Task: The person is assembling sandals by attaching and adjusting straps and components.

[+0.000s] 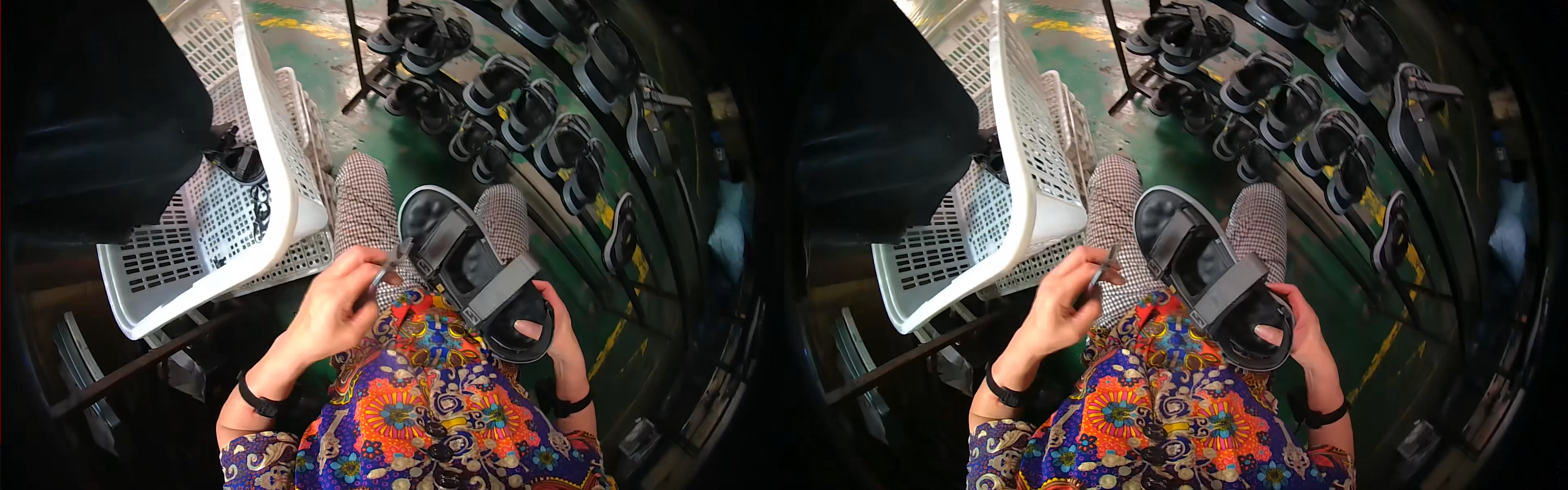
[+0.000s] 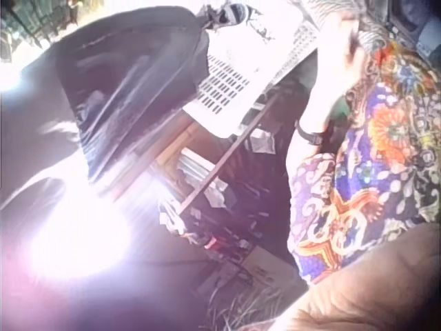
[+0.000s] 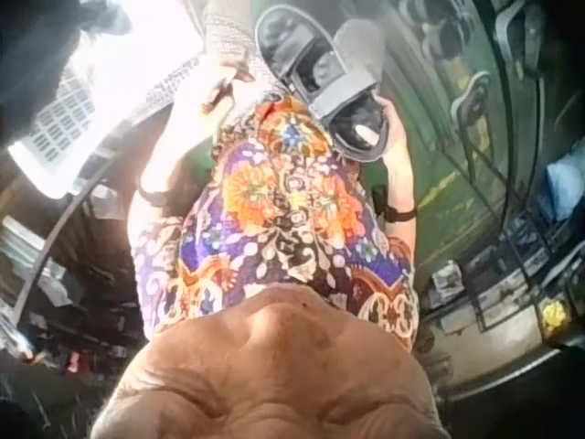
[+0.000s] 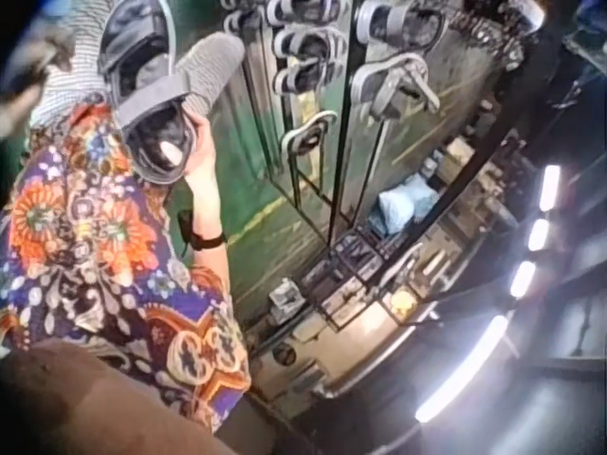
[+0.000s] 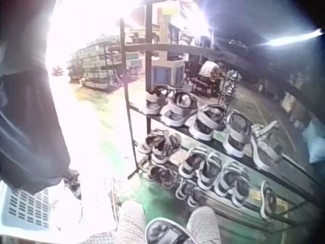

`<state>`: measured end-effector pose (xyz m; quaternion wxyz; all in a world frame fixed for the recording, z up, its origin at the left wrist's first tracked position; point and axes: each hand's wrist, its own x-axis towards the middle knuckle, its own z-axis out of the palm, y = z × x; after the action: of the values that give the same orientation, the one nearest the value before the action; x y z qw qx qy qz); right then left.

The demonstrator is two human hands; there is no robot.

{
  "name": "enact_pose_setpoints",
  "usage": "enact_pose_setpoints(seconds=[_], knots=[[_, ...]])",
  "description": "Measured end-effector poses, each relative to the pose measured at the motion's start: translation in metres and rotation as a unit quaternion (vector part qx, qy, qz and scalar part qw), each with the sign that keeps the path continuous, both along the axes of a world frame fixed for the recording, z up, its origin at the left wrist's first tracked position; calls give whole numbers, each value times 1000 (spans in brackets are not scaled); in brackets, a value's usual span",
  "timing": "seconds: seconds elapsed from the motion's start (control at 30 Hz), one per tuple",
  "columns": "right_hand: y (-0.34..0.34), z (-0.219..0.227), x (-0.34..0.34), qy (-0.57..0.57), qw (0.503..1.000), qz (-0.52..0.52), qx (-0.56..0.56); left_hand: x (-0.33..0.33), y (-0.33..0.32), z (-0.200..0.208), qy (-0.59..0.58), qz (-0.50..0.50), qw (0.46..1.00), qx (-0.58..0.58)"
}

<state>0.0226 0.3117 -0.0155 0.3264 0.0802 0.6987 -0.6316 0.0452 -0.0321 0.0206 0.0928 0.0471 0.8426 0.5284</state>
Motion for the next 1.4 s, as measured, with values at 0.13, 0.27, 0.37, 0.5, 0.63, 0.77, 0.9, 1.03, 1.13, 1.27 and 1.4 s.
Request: enact_pose_setpoints(seconds=[0.13, 0.27, 0.37, 0.5, 0.63, 0.77, 0.9, 1.03, 1.13, 1.27, 1.4], knots=[[11, 7, 21, 65, 993, 47, 90, 5, 35, -24, 180, -104, 965, -159], [10, 8, 37, 119, 983, 70, 117, 18, 64, -31, 166, -82, 968, -167], [10, 9, 46, 141, 980, 55, 131, 19, 75, -31, 103, -92, 959, -247], [5, 14, 50, 138, 979, 41, 144, 21, 83, -33, 48, -111, 941, -317], [5, 11, 60, 208, 962, 48, 168, 23, 90, -35, 86, -110, 923, -359], [0, 16, 62, 239, 944, 69, 217, 26, 92, -42, 127, -110, 907, -385], [-5, 20, 61, 255, 937, 77, 224, 26, 95, -42, 108, -111, 910, -384], [-7, 21, 61, 256, 937, 76, 226, 25, 93, -40, 98, -123, 913, -378], [-7, 23, 60, 250, 942, 75, 212, 24, 92, -38, 108, -127, 912, -375], [-7, 23, 61, 251, 937, 97, 223, 24, 93, -43, 103, -142, 907, -382], [-4, 22, 60, 277, 926, 131, 220, 24, 95, -43, 143, -151, 882, -423]])
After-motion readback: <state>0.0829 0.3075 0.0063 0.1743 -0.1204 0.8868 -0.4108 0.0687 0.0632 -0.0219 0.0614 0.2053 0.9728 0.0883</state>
